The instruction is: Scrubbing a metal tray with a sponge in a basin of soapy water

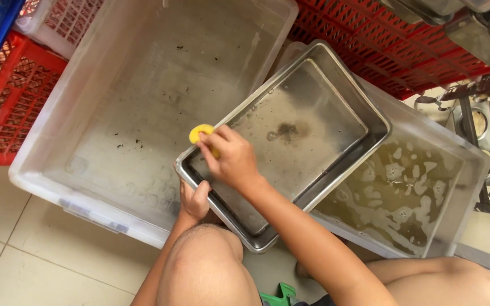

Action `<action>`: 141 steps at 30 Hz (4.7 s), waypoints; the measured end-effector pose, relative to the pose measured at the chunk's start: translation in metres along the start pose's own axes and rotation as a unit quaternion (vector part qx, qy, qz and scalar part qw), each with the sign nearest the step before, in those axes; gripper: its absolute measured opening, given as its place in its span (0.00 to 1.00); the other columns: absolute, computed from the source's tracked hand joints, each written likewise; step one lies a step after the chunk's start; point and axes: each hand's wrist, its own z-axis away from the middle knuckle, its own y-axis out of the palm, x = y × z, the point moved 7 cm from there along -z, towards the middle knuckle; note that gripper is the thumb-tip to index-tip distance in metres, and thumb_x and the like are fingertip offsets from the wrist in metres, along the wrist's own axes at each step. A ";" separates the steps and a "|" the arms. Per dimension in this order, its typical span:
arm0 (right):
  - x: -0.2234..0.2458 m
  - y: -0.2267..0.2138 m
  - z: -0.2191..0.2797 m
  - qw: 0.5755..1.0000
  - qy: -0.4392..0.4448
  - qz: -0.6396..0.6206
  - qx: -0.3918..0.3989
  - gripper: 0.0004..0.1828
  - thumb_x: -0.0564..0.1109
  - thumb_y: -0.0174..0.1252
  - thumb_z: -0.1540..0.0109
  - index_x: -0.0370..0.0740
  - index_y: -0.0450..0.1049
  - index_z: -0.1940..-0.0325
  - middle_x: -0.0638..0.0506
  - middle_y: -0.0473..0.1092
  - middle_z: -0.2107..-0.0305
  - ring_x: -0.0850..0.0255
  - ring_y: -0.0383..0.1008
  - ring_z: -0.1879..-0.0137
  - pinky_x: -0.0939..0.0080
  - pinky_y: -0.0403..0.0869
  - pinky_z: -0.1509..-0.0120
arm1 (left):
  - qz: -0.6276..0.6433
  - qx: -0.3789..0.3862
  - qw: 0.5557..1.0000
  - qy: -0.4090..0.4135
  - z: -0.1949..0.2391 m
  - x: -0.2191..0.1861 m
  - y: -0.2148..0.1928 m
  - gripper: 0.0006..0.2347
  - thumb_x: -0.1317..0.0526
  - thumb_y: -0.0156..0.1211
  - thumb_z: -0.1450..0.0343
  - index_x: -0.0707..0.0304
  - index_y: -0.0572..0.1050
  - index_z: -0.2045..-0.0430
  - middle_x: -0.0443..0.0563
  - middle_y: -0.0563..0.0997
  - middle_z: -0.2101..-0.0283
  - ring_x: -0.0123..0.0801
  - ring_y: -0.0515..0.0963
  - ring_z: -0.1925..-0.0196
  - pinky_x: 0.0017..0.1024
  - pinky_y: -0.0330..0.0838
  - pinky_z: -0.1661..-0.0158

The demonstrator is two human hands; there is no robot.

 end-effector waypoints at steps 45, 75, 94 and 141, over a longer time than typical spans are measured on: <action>-0.255 -0.207 0.067 0.871 0.385 0.248 -0.179 0.16 0.56 0.60 0.48 0.41 0.72 0.68 0.42 0.69 0.77 0.45 0.70 0.65 0.50 0.67 0.63 | -0.391 0.019 0.909 0.142 -0.061 -0.072 -0.002 0.25 0.65 0.58 0.44 0.68 0.57 0.54 0.61 0.57 0.52 0.58 0.66 0.52 0.49 0.61 0.54; -0.117 -0.154 0.121 0.975 0.157 0.128 -0.087 0.06 0.43 0.52 0.44 0.40 0.71 0.72 0.47 0.61 0.79 0.50 0.66 0.71 0.58 0.65 0.68 | -0.552 0.319 0.763 -0.106 -0.059 -0.045 0.098 0.46 0.31 0.50 0.50 0.43 0.37 0.41 0.55 0.22 0.40 0.58 0.19 0.41 0.66 0.23 0.52; -0.091 -0.144 0.117 0.985 0.138 0.092 -0.044 0.03 0.41 0.51 0.46 0.45 0.71 0.70 0.49 0.60 0.76 0.51 0.67 0.69 0.59 0.68 0.65 | -0.561 0.283 0.768 -0.127 -0.058 -0.053 0.101 0.43 0.34 0.50 0.48 0.41 0.36 0.41 0.53 0.23 0.39 0.57 0.19 0.41 0.65 0.20 0.52; -0.118 -0.166 0.063 0.955 0.125 0.245 -0.115 0.03 0.43 0.58 0.48 0.41 0.72 0.75 0.50 0.61 0.80 0.54 0.67 0.76 0.61 0.67 0.74 | -0.544 0.267 0.787 -0.117 -0.058 -0.058 0.102 0.43 0.34 0.50 0.46 0.45 0.36 0.40 0.56 0.23 0.40 0.60 0.20 0.42 0.68 0.26 0.52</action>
